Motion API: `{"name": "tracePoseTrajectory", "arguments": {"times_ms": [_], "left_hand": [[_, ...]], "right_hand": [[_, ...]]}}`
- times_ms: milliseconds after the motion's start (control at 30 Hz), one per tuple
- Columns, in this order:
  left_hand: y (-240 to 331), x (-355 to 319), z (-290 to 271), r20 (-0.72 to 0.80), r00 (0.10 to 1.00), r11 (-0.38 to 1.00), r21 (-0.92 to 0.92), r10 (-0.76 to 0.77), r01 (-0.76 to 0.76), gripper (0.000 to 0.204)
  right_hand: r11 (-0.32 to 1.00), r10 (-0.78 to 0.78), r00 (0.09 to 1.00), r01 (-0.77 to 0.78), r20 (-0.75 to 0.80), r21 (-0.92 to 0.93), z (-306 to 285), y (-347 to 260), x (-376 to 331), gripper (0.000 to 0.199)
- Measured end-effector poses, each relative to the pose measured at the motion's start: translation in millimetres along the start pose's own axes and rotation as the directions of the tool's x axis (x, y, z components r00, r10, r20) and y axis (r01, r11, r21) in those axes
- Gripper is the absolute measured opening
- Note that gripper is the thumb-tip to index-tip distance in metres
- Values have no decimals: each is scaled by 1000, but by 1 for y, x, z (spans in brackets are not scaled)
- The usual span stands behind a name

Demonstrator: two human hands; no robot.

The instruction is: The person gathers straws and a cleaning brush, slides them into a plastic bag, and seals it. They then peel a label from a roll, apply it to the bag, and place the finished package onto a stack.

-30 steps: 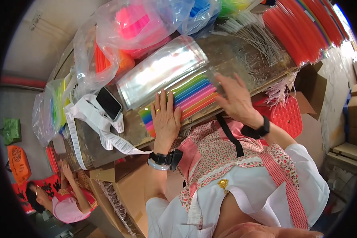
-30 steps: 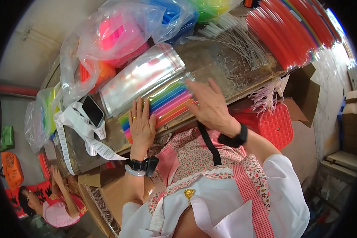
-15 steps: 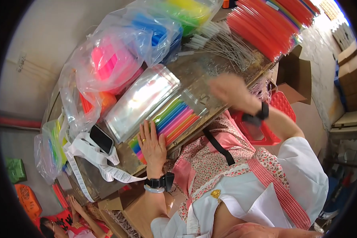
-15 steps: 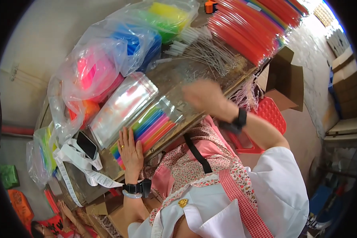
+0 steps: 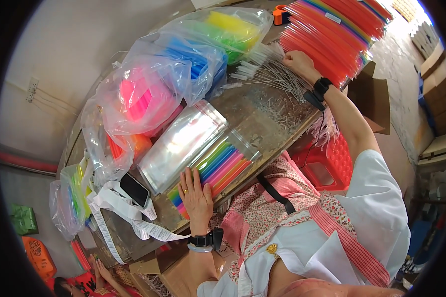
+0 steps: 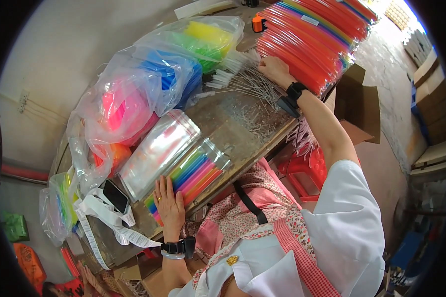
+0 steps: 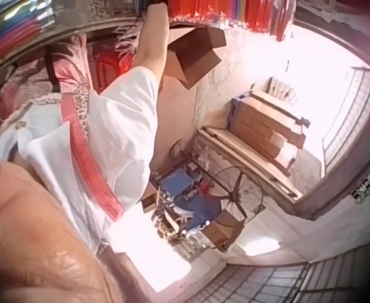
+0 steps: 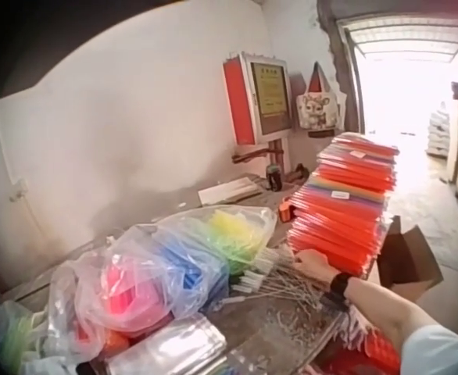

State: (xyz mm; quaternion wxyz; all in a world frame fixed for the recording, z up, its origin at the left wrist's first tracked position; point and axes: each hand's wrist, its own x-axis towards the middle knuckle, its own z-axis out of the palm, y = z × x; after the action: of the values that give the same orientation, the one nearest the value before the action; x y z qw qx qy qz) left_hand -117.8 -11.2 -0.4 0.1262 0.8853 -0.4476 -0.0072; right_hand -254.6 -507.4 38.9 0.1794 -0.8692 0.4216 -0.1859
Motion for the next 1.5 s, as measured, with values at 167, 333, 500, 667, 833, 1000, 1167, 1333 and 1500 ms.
{"name": "tracePoseTrajectory", "arguments": {"times_ms": [167,333,500,667,833,1000,1167,1333,1500], "left_hand": [[2,2,-2,5,1000,1000,-10,2,-2,54],[0,1,1,-14,1000,1000,-15,5,-6,53],[0,2,5,-29,1000,1000,-19,-2,1,53],[-2,1,7,-55,998,1000,-28,6,-8,53],[-1,3,7,-49,999,1000,-30,-11,10,52],[0,4,6,-63,998,999,-53,-12,9,52],[0,3,7,-84,996,999,-52,-9,5,54],[-2,4,9,-93,996,999,-47,4,-9,54],[-3,1,10,-87,996,999,-46,-12,8,54]], "right_hand": [[971,-4,1000,-2,23,240,-8,21,12,21],[995,-92,985,96,-146,18,-21,15,3,23],[955,-264,946,230,-189,-186,-42,12,-7,24],[996,-88,989,86,115,19,-60,17,-7,23],[936,-173,982,138,-80,-325,-36,27,0,22],[862,-498,832,505,-245,-41,-71,20,-8,21],[706,-238,828,507,-509,495,-75,29,-2,21],[27,-21,936,353,-353,935,-70,27,17,22],[798,-413,893,450,-181,400,-58,-73,-51,32]]}}
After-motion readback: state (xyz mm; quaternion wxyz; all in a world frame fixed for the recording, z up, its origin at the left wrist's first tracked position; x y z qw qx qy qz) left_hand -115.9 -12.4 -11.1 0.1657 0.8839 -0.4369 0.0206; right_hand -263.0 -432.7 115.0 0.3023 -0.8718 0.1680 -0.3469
